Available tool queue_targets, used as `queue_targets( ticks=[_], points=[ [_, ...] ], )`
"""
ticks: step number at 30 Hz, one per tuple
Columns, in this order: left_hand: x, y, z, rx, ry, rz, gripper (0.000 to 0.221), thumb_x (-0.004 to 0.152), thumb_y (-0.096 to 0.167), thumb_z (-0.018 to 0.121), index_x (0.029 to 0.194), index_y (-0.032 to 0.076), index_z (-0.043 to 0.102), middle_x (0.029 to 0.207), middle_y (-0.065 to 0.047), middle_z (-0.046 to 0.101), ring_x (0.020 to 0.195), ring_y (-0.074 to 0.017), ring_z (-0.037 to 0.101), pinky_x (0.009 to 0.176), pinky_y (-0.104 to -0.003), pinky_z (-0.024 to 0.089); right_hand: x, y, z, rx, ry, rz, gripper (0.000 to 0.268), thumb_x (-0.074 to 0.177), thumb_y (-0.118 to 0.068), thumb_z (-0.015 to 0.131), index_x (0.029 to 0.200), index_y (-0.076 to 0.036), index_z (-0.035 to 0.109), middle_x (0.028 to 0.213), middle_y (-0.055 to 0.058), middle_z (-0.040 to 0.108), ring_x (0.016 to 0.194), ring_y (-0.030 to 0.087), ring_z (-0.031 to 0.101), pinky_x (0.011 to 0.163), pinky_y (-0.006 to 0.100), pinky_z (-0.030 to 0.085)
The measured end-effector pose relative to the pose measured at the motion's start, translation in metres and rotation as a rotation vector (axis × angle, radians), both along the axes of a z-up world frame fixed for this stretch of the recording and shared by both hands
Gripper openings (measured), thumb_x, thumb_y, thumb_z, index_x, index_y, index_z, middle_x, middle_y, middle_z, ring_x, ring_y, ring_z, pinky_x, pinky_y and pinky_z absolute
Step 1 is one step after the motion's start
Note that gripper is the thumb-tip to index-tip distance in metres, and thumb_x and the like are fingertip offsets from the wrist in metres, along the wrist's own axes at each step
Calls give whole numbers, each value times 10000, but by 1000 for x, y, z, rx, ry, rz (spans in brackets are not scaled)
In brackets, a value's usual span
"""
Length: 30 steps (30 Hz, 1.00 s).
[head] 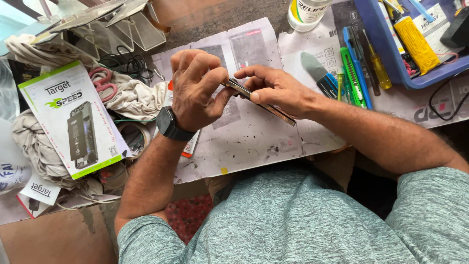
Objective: The person disassembles a smartphone by prying open the back cover, detaching internal connectors, and removing the battery. They then reassemble the phone by reconnecting components and closing the back cover.
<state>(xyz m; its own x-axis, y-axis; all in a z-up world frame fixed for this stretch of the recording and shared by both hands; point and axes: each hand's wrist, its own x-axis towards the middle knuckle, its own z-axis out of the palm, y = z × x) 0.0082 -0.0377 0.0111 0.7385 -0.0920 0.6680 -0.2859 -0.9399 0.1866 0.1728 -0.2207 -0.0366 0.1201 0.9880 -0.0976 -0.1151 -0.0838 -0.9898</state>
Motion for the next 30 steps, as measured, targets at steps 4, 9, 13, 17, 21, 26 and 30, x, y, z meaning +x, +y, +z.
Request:
queue_targets(
  ticks=[4,9,13,17,21,26,30],
  points=[
    [0,0,-1,-33,29,-3,405,760,136,942,1013,135,626,1081,-30,561,1061,-269,525,972,-449,342,-2,1,3,11,8,2,663,841,-189,615,1473,-41,479,1148,54,642,1020,119,599,918,279,514],
    [0,-1,-2,-14,32,-7,354,767,105,926,989,151,656,1068,-12,577,1069,-248,526,971,-438,333,-4,1,7,-39,-80,-26,641,827,-168,602,1452,-53,518,1079,36,633,962,109,596,864,275,523],
    [-1,-4,2,42,41,-9,329,765,88,906,994,153,679,1068,7,592,1103,-243,533,977,-439,327,-4,1,7,4,-87,-21,621,841,-154,610,1447,-40,534,1065,32,633,965,105,591,886,266,516],
    [2,-11,4,38,49,-27,310,767,120,882,987,146,666,1058,-2,591,1109,-242,544,968,-447,323,-4,1,7,-25,-58,-30,588,861,-156,613,1431,-39,525,1058,29,640,946,104,592,842,277,518],
    [2,-20,2,83,40,-23,297,788,119,854,1030,148,683,1060,5,593,1109,-227,546,971,-449,312,-4,2,3,-15,-23,-31,560,903,-175,601,1436,-33,502,1105,48,652,1006,119,615,888,293,532],
    [4,-20,2,131,3,-14,303,814,120,852,1064,142,681,1079,15,587,1139,-224,546,978,-454,299,-4,0,-6,96,13,-37,531,978,-232,563,1454,-3,506,1193,57,650,1151,142,614,1030,303,505],
    [6,-16,-1,128,10,-32,295,799,107,846,1036,130,670,1083,2,583,1158,-240,554,995,-464,301,-1,1,-12,124,15,-28,531,1012,-277,555,1461,-1,494,1164,46,646,1146,132,605,1031,301,508]
  ],
)
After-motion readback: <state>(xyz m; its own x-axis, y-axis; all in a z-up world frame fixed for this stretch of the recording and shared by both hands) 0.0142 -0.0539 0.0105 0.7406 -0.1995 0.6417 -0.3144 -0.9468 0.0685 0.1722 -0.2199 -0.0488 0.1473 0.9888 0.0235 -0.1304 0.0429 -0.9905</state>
